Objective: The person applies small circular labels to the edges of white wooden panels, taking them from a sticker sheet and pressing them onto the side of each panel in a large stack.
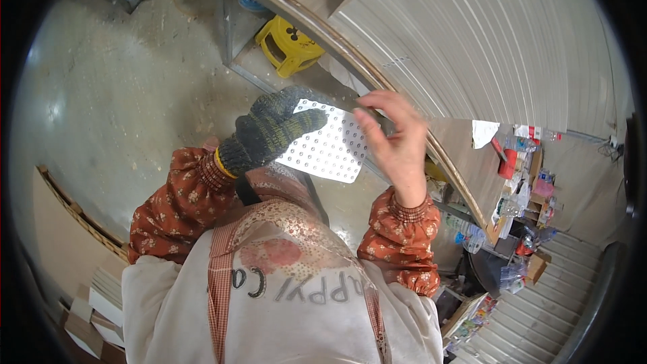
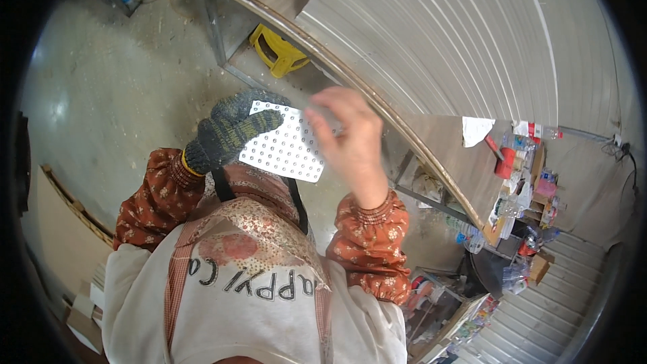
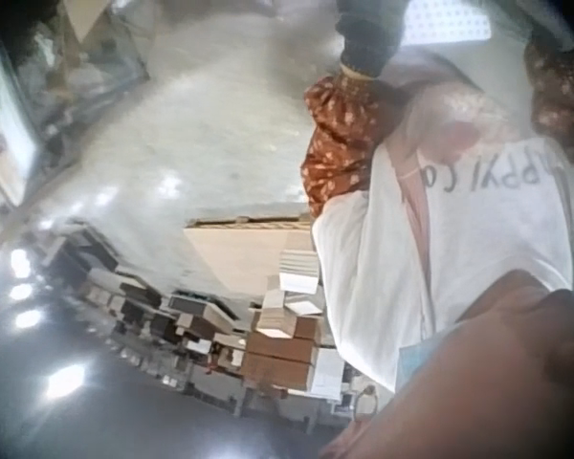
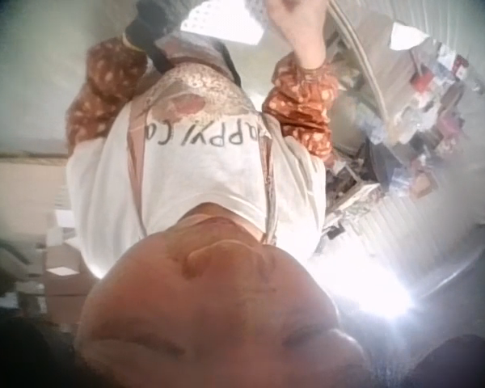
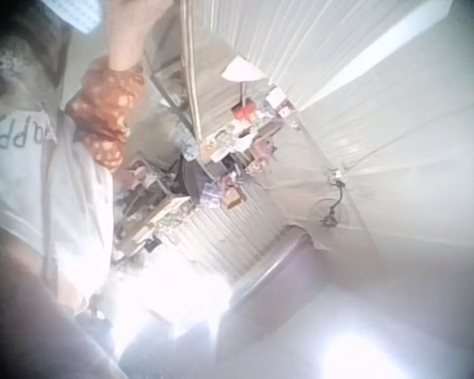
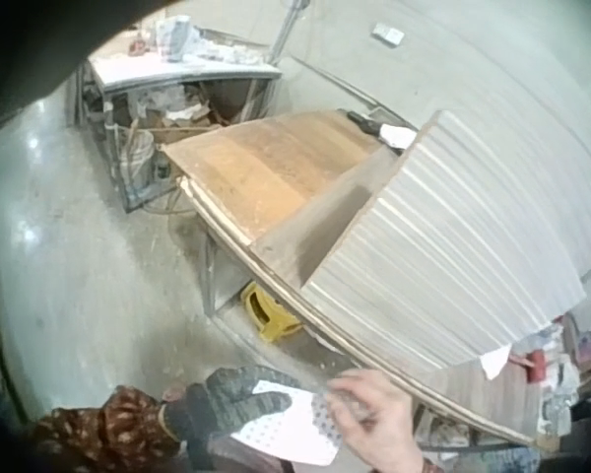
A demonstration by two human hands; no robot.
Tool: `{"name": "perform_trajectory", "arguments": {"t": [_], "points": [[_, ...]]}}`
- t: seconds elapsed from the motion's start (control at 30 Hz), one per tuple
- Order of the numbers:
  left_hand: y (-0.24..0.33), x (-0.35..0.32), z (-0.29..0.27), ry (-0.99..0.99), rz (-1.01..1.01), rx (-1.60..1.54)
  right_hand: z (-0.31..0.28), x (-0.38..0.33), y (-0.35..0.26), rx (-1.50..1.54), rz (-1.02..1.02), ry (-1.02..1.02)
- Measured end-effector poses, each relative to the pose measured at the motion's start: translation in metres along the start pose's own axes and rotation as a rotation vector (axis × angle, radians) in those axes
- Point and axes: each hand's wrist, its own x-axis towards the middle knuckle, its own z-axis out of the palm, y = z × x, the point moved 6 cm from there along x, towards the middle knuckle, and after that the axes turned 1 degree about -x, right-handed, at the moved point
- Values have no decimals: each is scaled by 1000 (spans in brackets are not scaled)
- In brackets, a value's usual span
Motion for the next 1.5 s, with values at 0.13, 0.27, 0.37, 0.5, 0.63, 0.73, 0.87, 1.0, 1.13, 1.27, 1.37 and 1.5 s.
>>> {"name": "perform_trajectory", "arguments": {"t": [0.13,0.27,0.37,0.5,0.63,0.73,0.87,1.0,1.13,1.27,1.37,1.5], "points": [[11,18,0,-105,-215,-305,2,-8,7,101,98,-22],[18,21,5,-142,-180,-201,2,-19,3,137,124,0],[16,23,14,-219,-333,-329,-4,-23,3,135,125,40],[26,25,15,-236,-296,-299,-9,-31,-3,59,5,88],[27,28,19,-219,-356,-367,-11,-34,-3,-9,-94,138],[24,26,24,-202,-284,-339,-12,-34,-4,-55,-142,147],[26,26,20,-184,-149,-208,-7,-32,-7,-97,-189,137],[25,21,18,-107,80,-45,-2,-29,-9,-132,-177,119],[15,20,17,-101,-66,-153,6,-29,0,-38,-96,157],[7,17,6,-81,-233,-243,2,-26,12,33,16,244],[2,12,1,-47,-329,-216,-12,-17,21,-160,50,397],[10,13,-9,-86,-496,-335,-17,-1,36,-463,-3,545]]}}
